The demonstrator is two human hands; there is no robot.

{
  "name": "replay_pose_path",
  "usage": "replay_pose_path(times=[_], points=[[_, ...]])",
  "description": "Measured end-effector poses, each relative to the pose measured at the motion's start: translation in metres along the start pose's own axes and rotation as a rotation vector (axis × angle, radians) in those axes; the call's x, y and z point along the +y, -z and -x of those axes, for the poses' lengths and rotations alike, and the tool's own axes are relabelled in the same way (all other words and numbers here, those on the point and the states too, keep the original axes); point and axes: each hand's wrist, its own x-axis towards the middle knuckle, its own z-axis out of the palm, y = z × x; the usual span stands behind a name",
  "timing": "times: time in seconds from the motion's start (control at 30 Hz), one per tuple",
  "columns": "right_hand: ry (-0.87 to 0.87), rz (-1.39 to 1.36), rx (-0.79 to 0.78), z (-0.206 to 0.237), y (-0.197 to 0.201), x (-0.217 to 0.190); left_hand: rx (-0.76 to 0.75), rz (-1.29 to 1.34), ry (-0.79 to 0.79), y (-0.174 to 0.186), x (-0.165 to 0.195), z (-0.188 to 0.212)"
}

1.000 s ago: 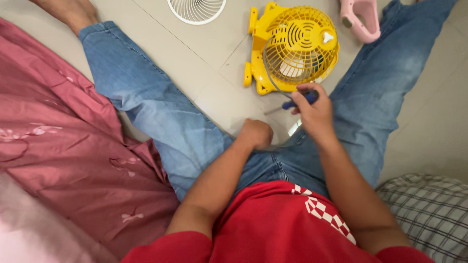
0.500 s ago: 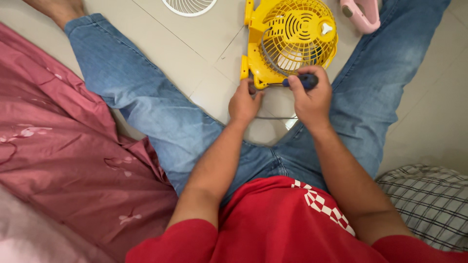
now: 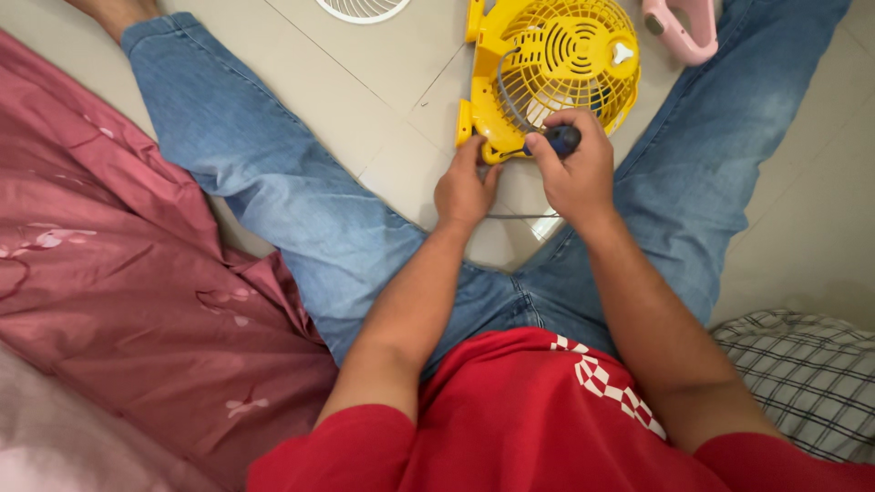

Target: The person lies on the floor and services a small yellow desk fan, using a screwdriver to unscrew the rear housing and manipulate the fan's base and power cord, then reassembles the housing and works on the base components.

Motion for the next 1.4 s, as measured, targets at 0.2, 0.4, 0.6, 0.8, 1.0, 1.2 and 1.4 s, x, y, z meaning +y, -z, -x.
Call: replay_pose_path(times=[0.2,0.4,0.6,0.8,1.0,1.2,1.4], points=[[0.041,0.017,-0.048,-0.004,0.0,-0.001,0.03,-0.014,-0.038,-0.006,-0.008,0.0],[0.186,0.102,-0.051,-0.001,-0.001,-0.005,0.014,0.016,-0.005,-0.007,-0.012,-0.003],[0.361,0.069,0.029,-0.001,0.004,-0.012,0.003,0.021,-0.041,-0.003,-0.009,-0.003],[0.398,0.145,0.025,-0.006,0.008,-0.021,-0.016,0.035,-0.029,-0.001,-0.007,-0.006],[0.379,0.165,0.056,-0.007,0.006,-0.026,-0.04,0.033,-0.017,0.001,-0.006,-0.006],[0.338,0.066,0.012,0.0,0.003,-0.025,-0.053,0.038,0.007,0.0,-0.008,-0.007],[0.311,-0.01,0.005,0.005,0.005,-0.021,-0.05,0.067,0.019,0.0,-0.01,-0.006]])
